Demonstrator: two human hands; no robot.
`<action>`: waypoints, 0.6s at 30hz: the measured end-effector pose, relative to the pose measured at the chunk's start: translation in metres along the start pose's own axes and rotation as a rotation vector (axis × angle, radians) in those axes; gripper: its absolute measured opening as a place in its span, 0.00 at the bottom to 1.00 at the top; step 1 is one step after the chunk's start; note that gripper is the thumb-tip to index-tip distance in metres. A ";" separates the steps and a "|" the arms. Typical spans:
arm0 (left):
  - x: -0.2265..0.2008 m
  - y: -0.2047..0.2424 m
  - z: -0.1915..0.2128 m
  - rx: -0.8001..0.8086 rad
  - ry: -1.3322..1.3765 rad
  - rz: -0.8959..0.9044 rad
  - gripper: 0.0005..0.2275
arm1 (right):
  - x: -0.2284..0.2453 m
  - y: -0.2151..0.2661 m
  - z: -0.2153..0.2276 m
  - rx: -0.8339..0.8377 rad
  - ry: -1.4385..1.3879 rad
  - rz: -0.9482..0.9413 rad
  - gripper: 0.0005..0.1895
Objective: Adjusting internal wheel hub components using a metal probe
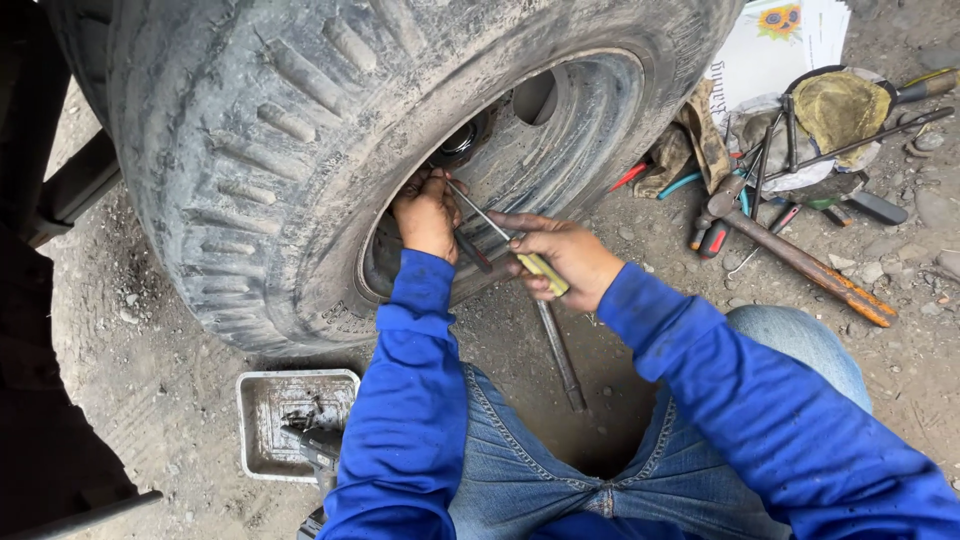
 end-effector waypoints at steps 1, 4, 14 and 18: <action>-0.003 0.005 -0.005 -0.004 -0.001 0.003 0.05 | 0.003 -0.001 0.004 -0.001 -0.001 -0.005 0.26; -0.014 0.014 -0.012 -0.056 0.018 -0.064 0.05 | 0.005 -0.003 0.010 0.015 -0.019 -0.004 0.26; -0.014 0.001 -0.006 -0.101 0.025 -0.014 0.05 | -0.008 0.007 -0.023 -0.123 0.088 0.108 0.19; 0.009 -0.011 0.016 -0.075 -0.012 0.094 0.06 | -0.045 0.004 -0.088 -0.290 -0.155 0.215 0.19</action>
Point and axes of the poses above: each hand's wrist, its own y-axis away from the middle knuckle, its own z-axis out of the back of the hand, x = y × z, the point moved 2 cm from there along -y, towards the middle knuckle, and after that the axes turned 5 degrees about -y, right-handed, at the moved point
